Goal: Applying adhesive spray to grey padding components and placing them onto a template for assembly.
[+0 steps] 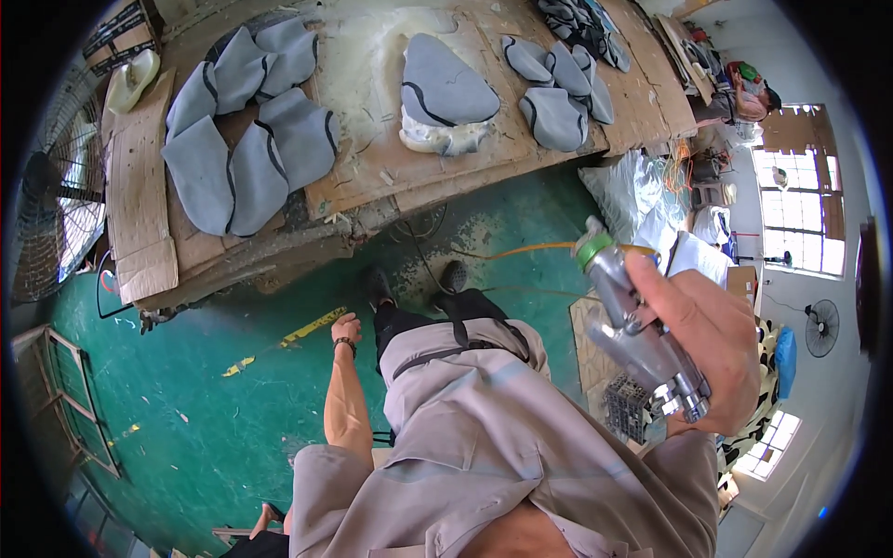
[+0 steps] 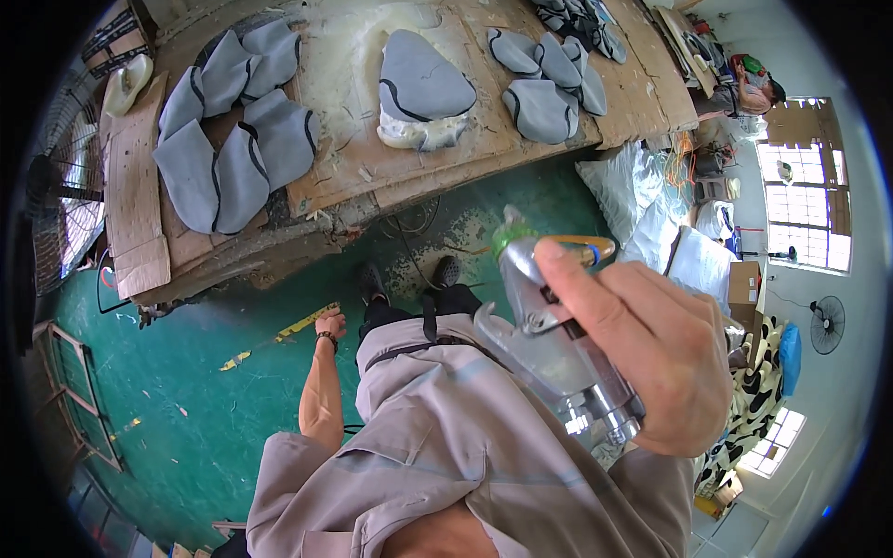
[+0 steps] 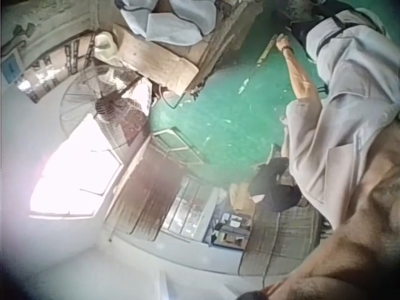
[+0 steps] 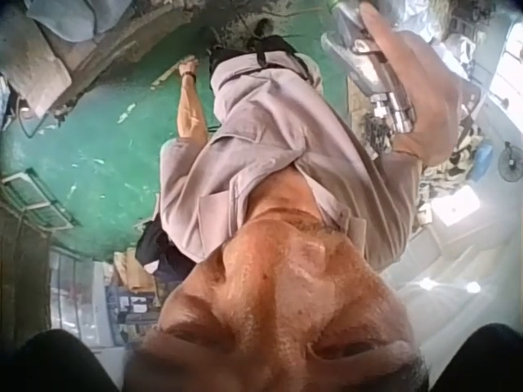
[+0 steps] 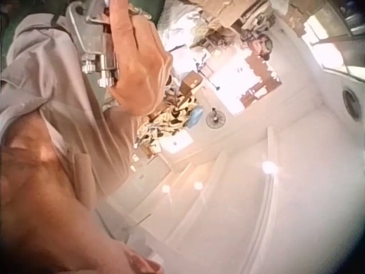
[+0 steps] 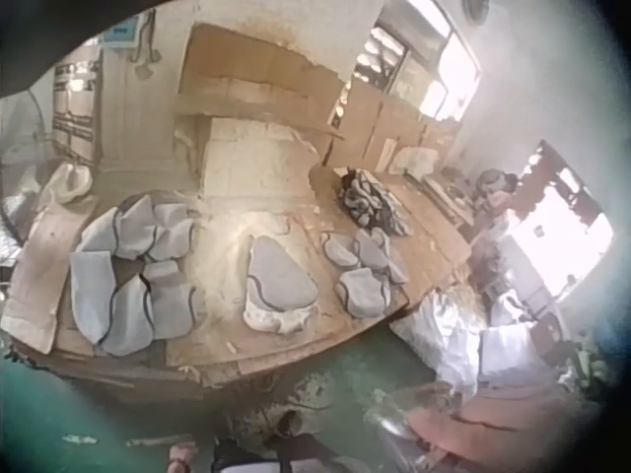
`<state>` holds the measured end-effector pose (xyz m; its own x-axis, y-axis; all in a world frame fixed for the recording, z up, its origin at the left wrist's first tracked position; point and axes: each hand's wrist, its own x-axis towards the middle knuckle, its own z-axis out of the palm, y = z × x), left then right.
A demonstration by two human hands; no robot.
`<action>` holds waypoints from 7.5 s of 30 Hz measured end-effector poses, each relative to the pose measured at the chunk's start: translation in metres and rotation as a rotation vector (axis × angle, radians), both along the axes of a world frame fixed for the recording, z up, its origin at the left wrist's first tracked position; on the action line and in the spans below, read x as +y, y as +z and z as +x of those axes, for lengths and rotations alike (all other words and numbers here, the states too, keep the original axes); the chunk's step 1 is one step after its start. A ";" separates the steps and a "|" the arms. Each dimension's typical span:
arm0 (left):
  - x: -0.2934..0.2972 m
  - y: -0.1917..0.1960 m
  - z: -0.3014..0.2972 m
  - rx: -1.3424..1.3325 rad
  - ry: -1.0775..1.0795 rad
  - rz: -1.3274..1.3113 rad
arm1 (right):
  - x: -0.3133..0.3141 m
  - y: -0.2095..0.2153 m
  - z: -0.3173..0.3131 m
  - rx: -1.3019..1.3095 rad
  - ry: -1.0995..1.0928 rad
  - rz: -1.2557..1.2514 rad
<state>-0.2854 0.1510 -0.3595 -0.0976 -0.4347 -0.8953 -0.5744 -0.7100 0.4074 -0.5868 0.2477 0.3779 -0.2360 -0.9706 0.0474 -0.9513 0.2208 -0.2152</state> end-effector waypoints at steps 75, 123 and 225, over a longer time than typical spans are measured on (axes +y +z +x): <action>-0.012 0.222 -0.236 0.253 0.350 -0.837 | 0.162 -0.050 -0.302 -0.471 -0.484 -0.307; -0.169 0.518 -0.241 0.163 -0.414 -1.685 | 0.107 -0.118 -0.199 -0.699 -0.295 -0.106; -0.128 0.540 0.065 -0.390 0.032 -0.990 | -0.424 -0.456 -0.194 -0.055 -0.338 0.007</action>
